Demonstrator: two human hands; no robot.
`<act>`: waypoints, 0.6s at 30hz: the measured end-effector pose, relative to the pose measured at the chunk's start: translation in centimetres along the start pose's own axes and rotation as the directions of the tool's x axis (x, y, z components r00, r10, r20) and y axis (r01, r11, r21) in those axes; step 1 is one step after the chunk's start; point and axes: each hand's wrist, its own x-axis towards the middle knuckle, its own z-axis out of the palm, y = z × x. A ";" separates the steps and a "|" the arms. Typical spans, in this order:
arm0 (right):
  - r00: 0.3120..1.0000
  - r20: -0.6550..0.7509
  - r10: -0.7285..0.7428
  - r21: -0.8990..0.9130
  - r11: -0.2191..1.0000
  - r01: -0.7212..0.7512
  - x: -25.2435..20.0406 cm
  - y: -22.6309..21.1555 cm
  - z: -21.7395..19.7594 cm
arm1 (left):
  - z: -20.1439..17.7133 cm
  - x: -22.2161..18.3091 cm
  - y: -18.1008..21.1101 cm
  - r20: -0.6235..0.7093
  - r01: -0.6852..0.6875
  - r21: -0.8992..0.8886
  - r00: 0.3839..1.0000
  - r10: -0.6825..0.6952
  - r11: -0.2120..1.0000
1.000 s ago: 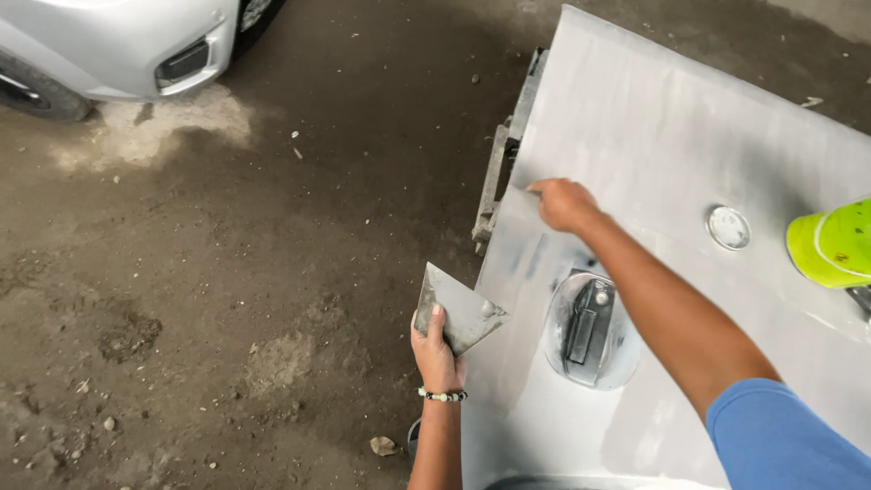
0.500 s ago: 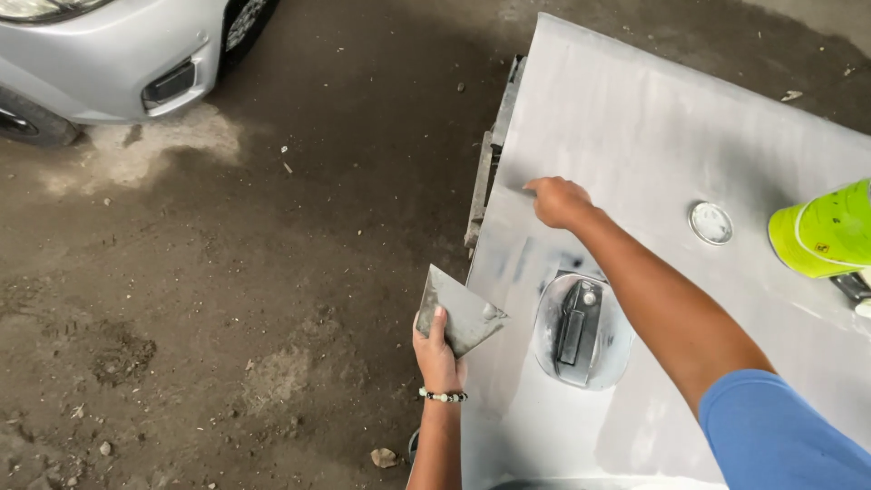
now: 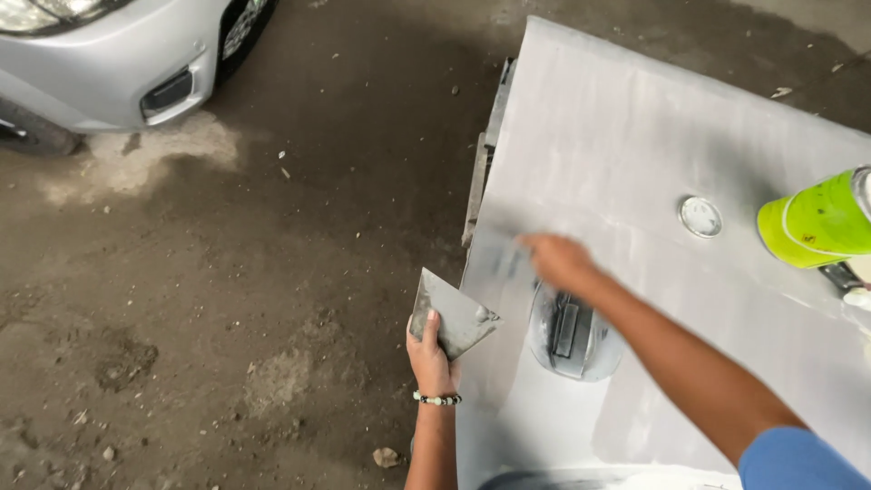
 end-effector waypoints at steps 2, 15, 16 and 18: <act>0.993 -0.096 -0.063 -0.030 0.998 0.061 3.4 2.6 0.1 | -0.8 -0.4 0.1 -0.024 -0.007 0.013 1.000 0.007 1.000; 0.992 -0.013 -0.124 -0.124 0.985 0.121 -1.6 -1.4 2.8 | -4.0 -3.6 0.4 -0.048 0.006 0.016 0.999 -0.005 1.000; 0.992 -0.016 -0.122 -0.123 0.985 0.119 -2.2 -1.5 3.7 | -4.1 -3.9 0.6 -0.044 0.007 0.017 0.999 -0.006 1.000; 0.987 -0.037 -0.159 -0.095 0.983 0.155 -3.4 -1.7 5.4 | -4.3 -4.4 0.9 -0.009 0.001 -0.034 1.000 -0.001 0.999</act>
